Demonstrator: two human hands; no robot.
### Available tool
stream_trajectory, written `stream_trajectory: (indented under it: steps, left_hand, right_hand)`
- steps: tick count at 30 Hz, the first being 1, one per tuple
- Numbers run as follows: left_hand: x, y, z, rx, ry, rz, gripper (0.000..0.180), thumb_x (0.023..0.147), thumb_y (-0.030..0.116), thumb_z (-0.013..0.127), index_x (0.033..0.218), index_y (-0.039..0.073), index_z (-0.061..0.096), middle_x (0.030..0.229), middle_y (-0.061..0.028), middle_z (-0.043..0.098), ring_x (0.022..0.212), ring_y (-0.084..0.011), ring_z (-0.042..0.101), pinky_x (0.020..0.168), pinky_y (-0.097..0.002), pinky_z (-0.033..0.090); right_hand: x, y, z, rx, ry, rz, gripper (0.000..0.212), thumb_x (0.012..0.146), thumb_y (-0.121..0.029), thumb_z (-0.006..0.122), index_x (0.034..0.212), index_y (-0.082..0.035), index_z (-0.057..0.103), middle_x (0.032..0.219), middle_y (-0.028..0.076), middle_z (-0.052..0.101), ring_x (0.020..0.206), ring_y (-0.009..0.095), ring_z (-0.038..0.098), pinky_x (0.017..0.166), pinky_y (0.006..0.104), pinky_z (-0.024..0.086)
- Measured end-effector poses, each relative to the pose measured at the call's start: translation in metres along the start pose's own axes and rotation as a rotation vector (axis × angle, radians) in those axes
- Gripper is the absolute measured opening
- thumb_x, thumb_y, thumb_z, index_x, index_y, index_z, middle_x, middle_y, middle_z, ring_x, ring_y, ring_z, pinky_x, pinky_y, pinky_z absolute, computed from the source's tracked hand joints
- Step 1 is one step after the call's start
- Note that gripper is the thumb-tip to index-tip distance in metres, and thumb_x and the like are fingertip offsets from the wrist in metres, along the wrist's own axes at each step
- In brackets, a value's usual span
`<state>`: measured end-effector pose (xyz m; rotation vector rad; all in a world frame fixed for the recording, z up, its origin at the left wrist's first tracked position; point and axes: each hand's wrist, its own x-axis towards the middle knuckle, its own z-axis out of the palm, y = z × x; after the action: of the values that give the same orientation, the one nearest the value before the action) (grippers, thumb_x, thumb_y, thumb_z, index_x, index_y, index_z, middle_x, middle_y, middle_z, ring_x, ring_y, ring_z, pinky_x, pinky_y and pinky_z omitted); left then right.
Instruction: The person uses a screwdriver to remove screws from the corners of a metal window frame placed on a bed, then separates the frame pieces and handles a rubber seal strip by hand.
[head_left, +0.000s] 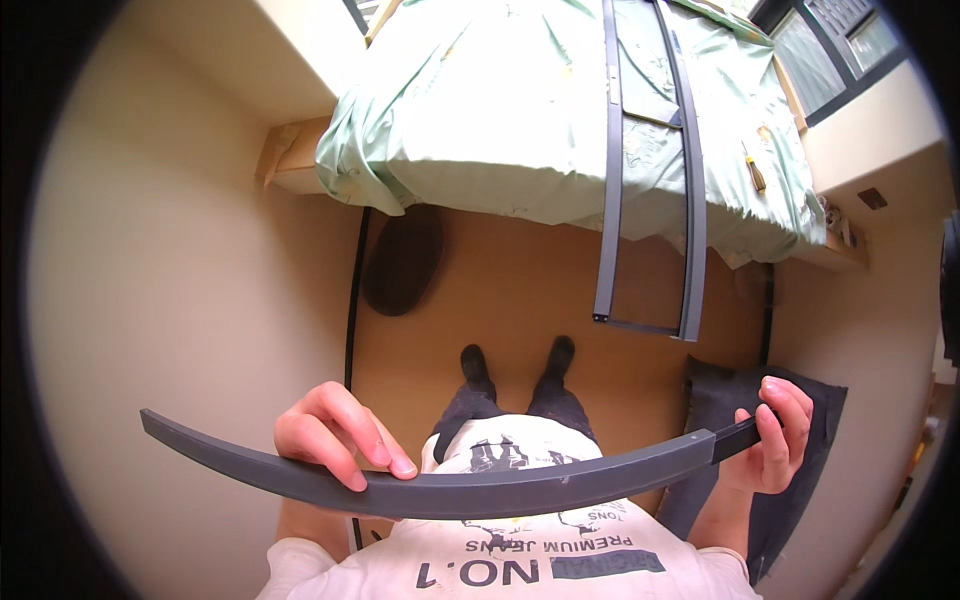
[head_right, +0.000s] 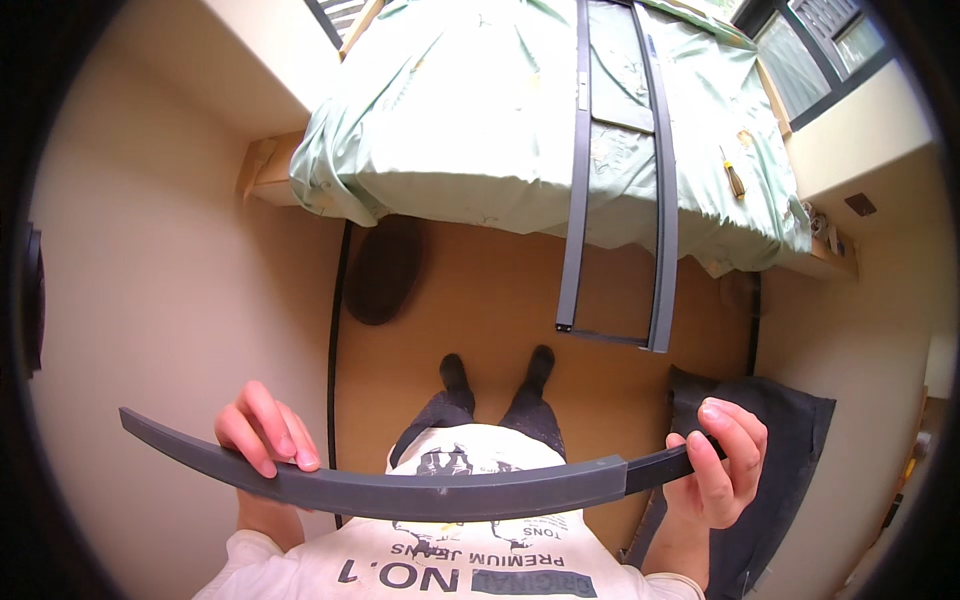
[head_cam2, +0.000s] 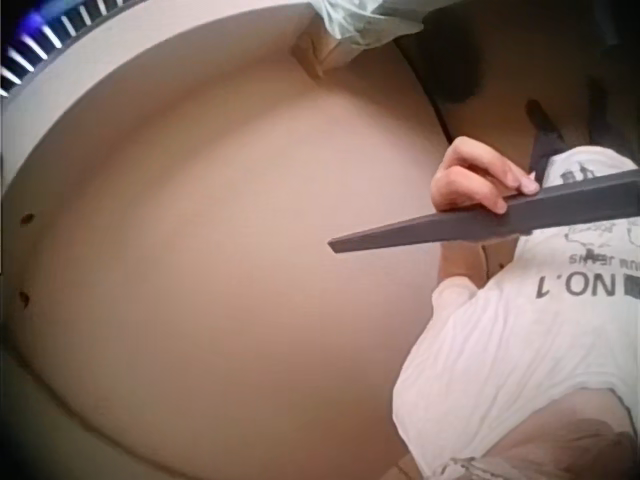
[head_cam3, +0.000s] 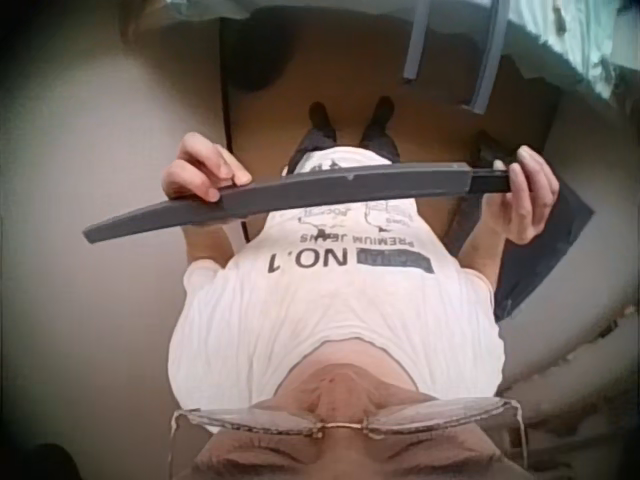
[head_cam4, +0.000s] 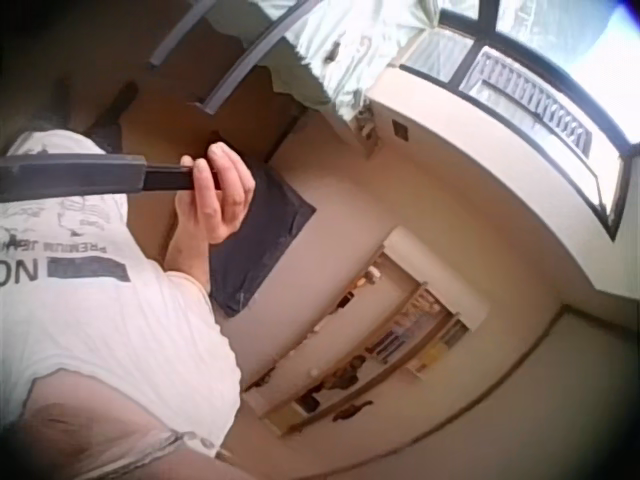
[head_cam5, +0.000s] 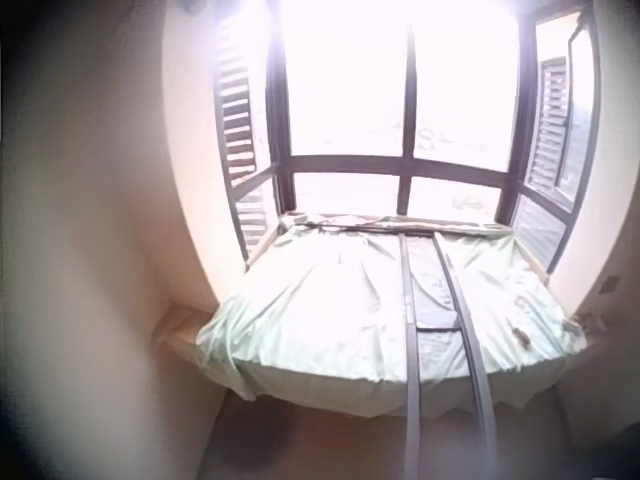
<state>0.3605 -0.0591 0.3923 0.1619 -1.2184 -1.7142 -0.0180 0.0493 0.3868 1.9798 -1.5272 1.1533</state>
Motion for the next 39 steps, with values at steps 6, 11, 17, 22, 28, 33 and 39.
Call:
stream_trajectory:
  steps: [6, 11, 17, 22, 28, 33, 39]
  left_hand:
    - [-0.02, 0.015, -0.026, 0.087, -0.006, 0.019, 0.039, 0.06, -0.007, 0.088, 0.082, 0.003, 0.058, 0.097, -0.0141, 0.054, 0.087, -0.0278, 0.07, 0.077, -0.0309, 0.063]
    - [-0.033, 0.019, -0.024, 0.117, 0.061, 0.012, 0.043, 0.058, -0.002, 0.091, 0.081, 0.005, 0.055, 0.095, -0.0101, 0.053, 0.083, -0.0224, 0.068, 0.072, -0.0268, 0.062]
    - [-0.037, 0.021, -0.02, 0.076, 0.148, 0.06, 0.043, 0.059, -0.003, 0.09, 0.085, 0.002, 0.057, 0.096, -0.0142, 0.055, 0.086, -0.0276, 0.07, 0.074, -0.0295, 0.063]
    - [-0.034, 0.017, -0.025, 0.146, 0.169, -0.013, 0.051, 0.064, 0.019, 0.092, 0.087, 0.005, 0.049, 0.089, -0.0087, 0.053, 0.074, -0.0198, 0.066, 0.065, -0.025, 0.061]
    - [-0.033, 0.018, -0.008, 0.236, 0.537, -0.214, 0.058, 0.073, 0.04, 0.086, 0.099, 0.0, 0.052, 0.084, -0.0064, 0.055, 0.071, -0.0131, 0.061, 0.065, -0.0232, 0.051]
    - [-0.026, 0.012, -0.004, 0.196, 0.549, -0.259, 0.057, 0.073, 0.034, 0.085, 0.102, -0.001, 0.052, 0.09, -0.0076, 0.056, 0.078, -0.0119, 0.06, 0.069, -0.0205, 0.048]
    - [-0.026, -0.003, -0.003, 0.184, 0.582, -0.267, 0.056, 0.072, 0.03, 0.086, 0.104, -0.002, 0.052, 0.09, -0.0072, 0.056, 0.078, -0.0113, 0.058, 0.069, -0.0202, 0.046]
  right_hand:
    - [0.007, -0.019, 0.011, 0.06, -0.021, -0.018, 0.026, 0.086, -0.021, 0.073, 0.105, -0.006, 0.063, 0.098, 0.017, 0.064, 0.079, 0.03, 0.064, 0.063, 0.0342, 0.054]
    - [0.01, -0.026, 0.015, 0.173, -0.027, 0.0, 0.03, 0.086, -0.019, 0.072, 0.108, -0.003, 0.061, 0.1, 0.019, 0.063, 0.079, 0.029, 0.061, 0.062, 0.0328, 0.052]
    - [0.015, -0.026, 0.016, 0.273, -0.027, 0.047, 0.034, 0.083, -0.022, 0.076, 0.108, -0.005, 0.06, 0.093, 0.015, 0.064, 0.071, 0.024, 0.06, 0.058, 0.0292, 0.049]
    - [0.017, -0.019, 0.013, 0.621, -0.149, 0.177, 0.034, 0.083, -0.022, 0.076, 0.108, -0.003, 0.06, 0.083, 0.012, 0.064, 0.065, 0.02, 0.059, 0.055, 0.0257, 0.045]
    - [0.004, -0.017, 0.017, 1.147, -0.046, 0.704, 0.031, 0.088, -0.023, 0.072, 0.101, 0.002, 0.059, 0.072, 0.008, 0.06, 0.057, 0.015, 0.055, 0.051, 0.0251, 0.04]
    - [0.006, -0.013, 0.018, 1.229, -0.042, 0.78, 0.032, 0.087, -0.023, 0.072, 0.097, 0.003, 0.058, 0.07, 0.009, 0.06, 0.054, 0.015, 0.054, 0.05, 0.0264, 0.04]
    - [-0.005, -0.008, 0.017, 1.306, -0.064, 0.884, 0.028, 0.086, -0.017, 0.074, 0.094, 0.006, 0.06, 0.075, 0.012, 0.062, 0.061, 0.016, 0.058, 0.054, 0.0259, 0.046]
